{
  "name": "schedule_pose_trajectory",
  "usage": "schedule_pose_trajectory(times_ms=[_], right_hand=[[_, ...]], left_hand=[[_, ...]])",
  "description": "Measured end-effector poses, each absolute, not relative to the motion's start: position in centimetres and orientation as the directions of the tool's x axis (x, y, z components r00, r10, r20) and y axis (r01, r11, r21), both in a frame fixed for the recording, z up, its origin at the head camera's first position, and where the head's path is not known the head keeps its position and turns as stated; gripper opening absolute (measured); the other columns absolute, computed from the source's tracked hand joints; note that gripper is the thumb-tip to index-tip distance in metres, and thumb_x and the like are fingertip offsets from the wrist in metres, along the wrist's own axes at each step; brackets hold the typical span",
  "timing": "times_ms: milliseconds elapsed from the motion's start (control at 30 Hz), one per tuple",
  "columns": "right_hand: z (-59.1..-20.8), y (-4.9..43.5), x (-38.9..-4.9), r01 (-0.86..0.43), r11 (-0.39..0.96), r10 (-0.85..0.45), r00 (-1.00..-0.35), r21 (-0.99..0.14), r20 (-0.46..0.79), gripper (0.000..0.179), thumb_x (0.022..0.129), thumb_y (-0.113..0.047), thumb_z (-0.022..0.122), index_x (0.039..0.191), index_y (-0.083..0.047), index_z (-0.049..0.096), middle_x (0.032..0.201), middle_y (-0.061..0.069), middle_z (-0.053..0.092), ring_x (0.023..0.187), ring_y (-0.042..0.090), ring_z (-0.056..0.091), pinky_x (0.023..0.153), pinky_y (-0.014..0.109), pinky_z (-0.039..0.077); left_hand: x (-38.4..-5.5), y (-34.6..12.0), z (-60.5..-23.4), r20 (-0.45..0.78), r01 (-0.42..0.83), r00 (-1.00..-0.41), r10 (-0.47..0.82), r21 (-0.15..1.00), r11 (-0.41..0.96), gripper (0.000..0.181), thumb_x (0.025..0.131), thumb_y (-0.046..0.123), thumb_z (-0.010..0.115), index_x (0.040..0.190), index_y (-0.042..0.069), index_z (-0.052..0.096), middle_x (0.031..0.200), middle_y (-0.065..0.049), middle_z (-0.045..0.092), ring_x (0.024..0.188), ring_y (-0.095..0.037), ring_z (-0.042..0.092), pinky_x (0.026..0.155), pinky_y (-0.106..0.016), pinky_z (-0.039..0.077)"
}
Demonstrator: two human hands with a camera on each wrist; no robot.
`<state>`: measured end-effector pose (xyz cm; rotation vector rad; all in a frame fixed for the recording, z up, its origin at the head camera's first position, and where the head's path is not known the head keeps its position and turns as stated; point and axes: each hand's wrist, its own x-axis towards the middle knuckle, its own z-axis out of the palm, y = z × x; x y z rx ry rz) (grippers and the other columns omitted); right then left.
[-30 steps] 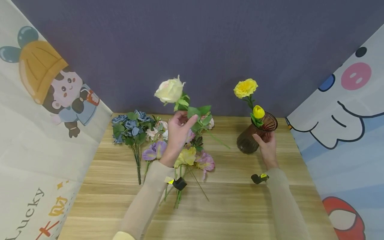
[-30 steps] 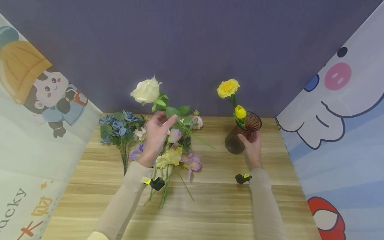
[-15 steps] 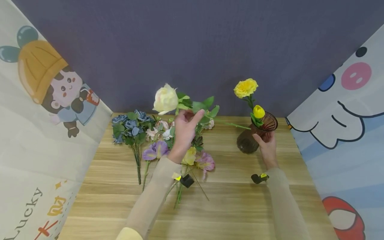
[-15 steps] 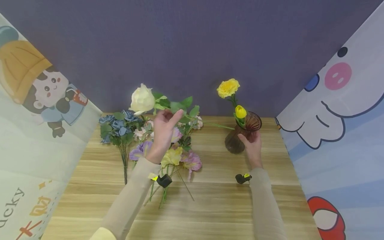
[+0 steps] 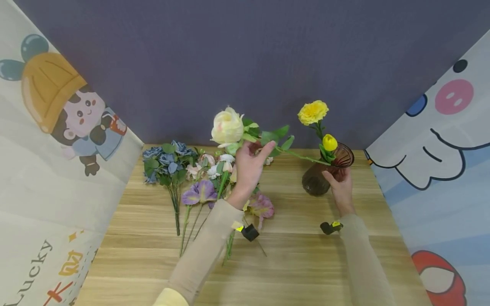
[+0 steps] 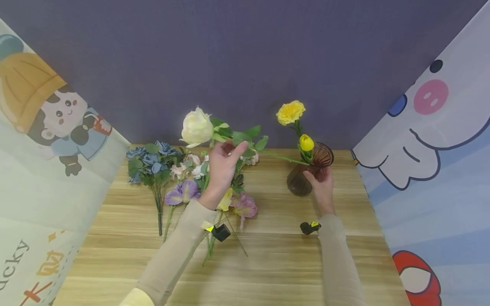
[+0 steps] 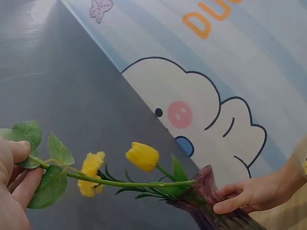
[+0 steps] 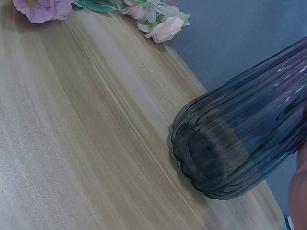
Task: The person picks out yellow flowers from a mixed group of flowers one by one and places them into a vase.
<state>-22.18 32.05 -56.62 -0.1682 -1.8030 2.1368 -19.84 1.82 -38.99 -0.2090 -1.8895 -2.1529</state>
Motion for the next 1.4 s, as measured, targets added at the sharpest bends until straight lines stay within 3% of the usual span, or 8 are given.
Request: schedule_pose_trajectory(times_ms=[167, 367, 533, 667, 800, 1033, 1267, 1400], right_hand=[[-56.6, 31.9, -22.2, -0.183, -0.131, 0.336, -0.933, -0.974, 0.13, 0.058, 0.092, 0.004, 0.073, 0.141, -0.016, 0.048, 0.122, -0.002, 0.06, 0.116, 0.011, 0.056, 0.095, 0.016, 0.049], [-56.6, 31.8, -22.2, -0.2, -0.14, 0.333, -0.932, -0.97, 0.144, 0.058, 0.093, 0.005, 0.072, 0.142, -0.014, 0.048, 0.122, -0.001, 0.061, 0.115, 0.012, 0.057, 0.094, 0.017, 0.049], [-56.6, 31.9, -22.1, -0.188, -0.133, 0.328, -0.935, -0.973, 0.136, 0.06, 0.093, 0.002, 0.073, 0.145, -0.014, 0.046, 0.129, -0.001, 0.059, 0.123, 0.013, 0.055, 0.098, 0.017, 0.048], [-56.6, 32.0, -22.0, -0.161, -0.114, 0.328, -0.937, -0.98, 0.115, 0.064, 0.093, -0.001, 0.074, 0.148, -0.015, 0.044, 0.135, -0.002, 0.057, 0.13, 0.013, 0.052, 0.101, 0.015, 0.046], [-56.6, 32.0, -22.1, -0.158, -0.104, 0.336, -0.935, -0.982, 0.115, 0.062, 0.094, -0.001, 0.074, 0.147, -0.015, 0.045, 0.134, -0.003, 0.057, 0.13, 0.013, 0.051, 0.102, 0.015, 0.046], [-56.7, 31.8, -22.1, -0.193, -0.109, 0.341, -0.929, -0.975, 0.146, 0.06, 0.094, 0.006, 0.069, 0.145, -0.015, 0.046, 0.134, -0.004, 0.058, 0.127, 0.011, 0.053, 0.103, 0.015, 0.045], [-56.8, 31.8, -22.2, -0.194, -0.115, 0.346, -0.927, -0.974, 0.144, 0.063, 0.094, 0.005, 0.071, 0.148, -0.014, 0.045, 0.135, -0.003, 0.057, 0.129, 0.011, 0.052, 0.104, 0.016, 0.045], [-56.9, 31.9, -22.2, -0.191, -0.111, 0.351, -0.925, -0.975, 0.142, 0.063, 0.093, 0.005, 0.071, 0.147, -0.014, 0.045, 0.134, -0.004, 0.057, 0.127, 0.011, 0.052, 0.103, 0.016, 0.045]], left_hand=[[-19.7, 2.5, -39.0, 0.302, 0.312, -0.949, -0.091, 0.94, -0.138, 0.023, 0.094, 0.008, 0.075, 0.108, -0.008, 0.064, 0.102, -0.017, 0.07, 0.087, -0.01, 0.067, 0.085, -0.035, 0.063], [-19.4, 2.9, -38.6, 0.317, 0.329, -0.944, -0.091, 0.926, -0.187, 0.017, 0.094, 0.006, 0.075, 0.101, -0.003, 0.062, 0.092, -0.004, 0.067, 0.067, -0.006, 0.057, 0.059, -0.019, 0.051], [-19.4, 3.2, -38.3, 0.306, 0.32, -0.947, -0.098, 0.924, -0.21, 0.017, 0.094, 0.006, 0.075, 0.092, 0.003, 0.058, 0.087, 0.002, 0.059, 0.064, -0.006, 0.059, 0.051, -0.02, 0.043], [-19.5, 3.4, -38.2, 0.289, 0.304, -0.952, -0.1, 0.931, -0.201, 0.017, 0.094, 0.007, 0.075, 0.093, 0.002, 0.059, 0.093, -0.005, 0.064, 0.075, -0.01, 0.068, 0.057, -0.02, 0.05], [-19.8, 3.7, -38.3, 0.314, 0.329, -0.943, -0.107, 0.927, -0.177, 0.019, 0.093, 0.007, 0.076, 0.097, -0.005, 0.062, 0.1, -0.016, 0.07, 0.088, -0.011, 0.07, 0.077, -0.024, 0.061], [-20.5, 4.3, -38.7, 0.426, 0.438, -0.898, -0.11, 0.89, -0.126, 0.015, 0.094, 0.002, 0.073, 0.096, -0.011, 0.066, 0.097, -0.025, 0.071, 0.081, -0.003, 0.064, 0.075, -0.02, 0.058], [-20.9, 5.2, -38.8, 0.436, 0.44, -0.898, -0.061, 0.893, -0.09, 0.02, 0.097, 0.008, 0.072, 0.105, -0.01, 0.071, 0.1, -0.025, 0.075, 0.093, -0.029, 0.076, 0.078, -0.025, 0.062], [-21.0, 5.7, -39.0, 0.414, 0.416, -0.909, -0.039, 0.907, -0.064, 0.02, 0.097, 0.01, 0.072, 0.106, -0.008, 0.071, 0.102, -0.024, 0.075, 0.097, -0.031, 0.076, 0.082, -0.024, 0.061]])
